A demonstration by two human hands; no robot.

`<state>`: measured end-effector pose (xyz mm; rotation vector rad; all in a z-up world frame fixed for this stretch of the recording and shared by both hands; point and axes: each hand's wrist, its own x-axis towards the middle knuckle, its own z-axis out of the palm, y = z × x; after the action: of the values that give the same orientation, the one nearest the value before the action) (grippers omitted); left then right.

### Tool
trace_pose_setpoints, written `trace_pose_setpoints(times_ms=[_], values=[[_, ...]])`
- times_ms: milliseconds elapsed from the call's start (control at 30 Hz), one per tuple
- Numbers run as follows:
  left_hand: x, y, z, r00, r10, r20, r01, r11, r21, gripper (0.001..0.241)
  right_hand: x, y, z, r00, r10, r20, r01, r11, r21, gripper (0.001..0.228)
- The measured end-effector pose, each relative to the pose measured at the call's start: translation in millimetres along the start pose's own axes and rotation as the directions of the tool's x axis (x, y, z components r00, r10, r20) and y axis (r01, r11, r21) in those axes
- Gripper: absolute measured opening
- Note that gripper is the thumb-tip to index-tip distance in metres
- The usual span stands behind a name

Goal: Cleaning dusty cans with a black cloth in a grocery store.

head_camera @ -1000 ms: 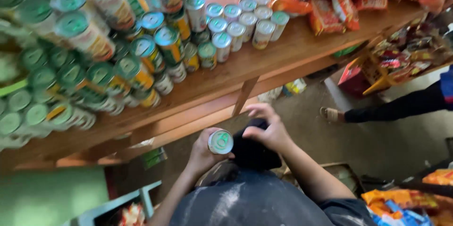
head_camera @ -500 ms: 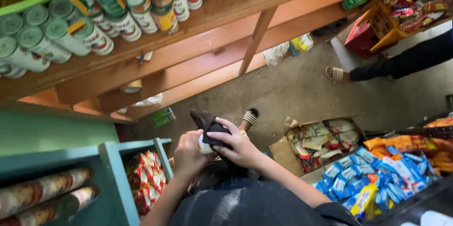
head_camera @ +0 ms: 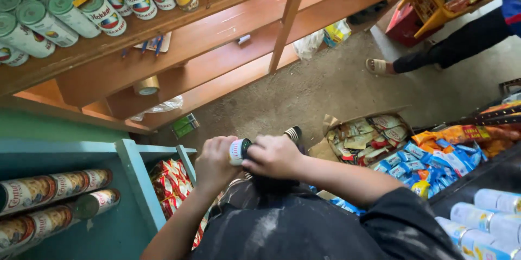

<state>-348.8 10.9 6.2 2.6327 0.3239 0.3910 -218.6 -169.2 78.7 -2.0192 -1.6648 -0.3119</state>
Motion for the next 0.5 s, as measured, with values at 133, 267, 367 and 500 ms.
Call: trace_pose_setpoints(times_ms=[133,267,367,500], values=[[-14,28,-3,1.0,0.021,-0.005,-0.022,0.995,-0.092,0.076,30,14,-20,0.989,-0.136,-0.058,0.125,0.979,-0.158,0.028],[-8,39,-33,0.999,-0.032,0.013,0.034,0.917,-0.398,0.072,53,-2,-55,0.953,-0.303,-0.029,0.293,0.938,-0.184,0.033],[3,56,-55,1.0,-0.004,0.01,0.009,0.882,-0.47,0.068,63,-18,-90,0.922,-0.383,0.055,0.386,0.9,-0.201,0.035],[13,106,-113,0.967,0.224,0.118,-0.109,0.789,-0.604,0.039,97,-36,-153,0.881,-0.186,0.436,0.279,0.947,-0.16,0.035]])
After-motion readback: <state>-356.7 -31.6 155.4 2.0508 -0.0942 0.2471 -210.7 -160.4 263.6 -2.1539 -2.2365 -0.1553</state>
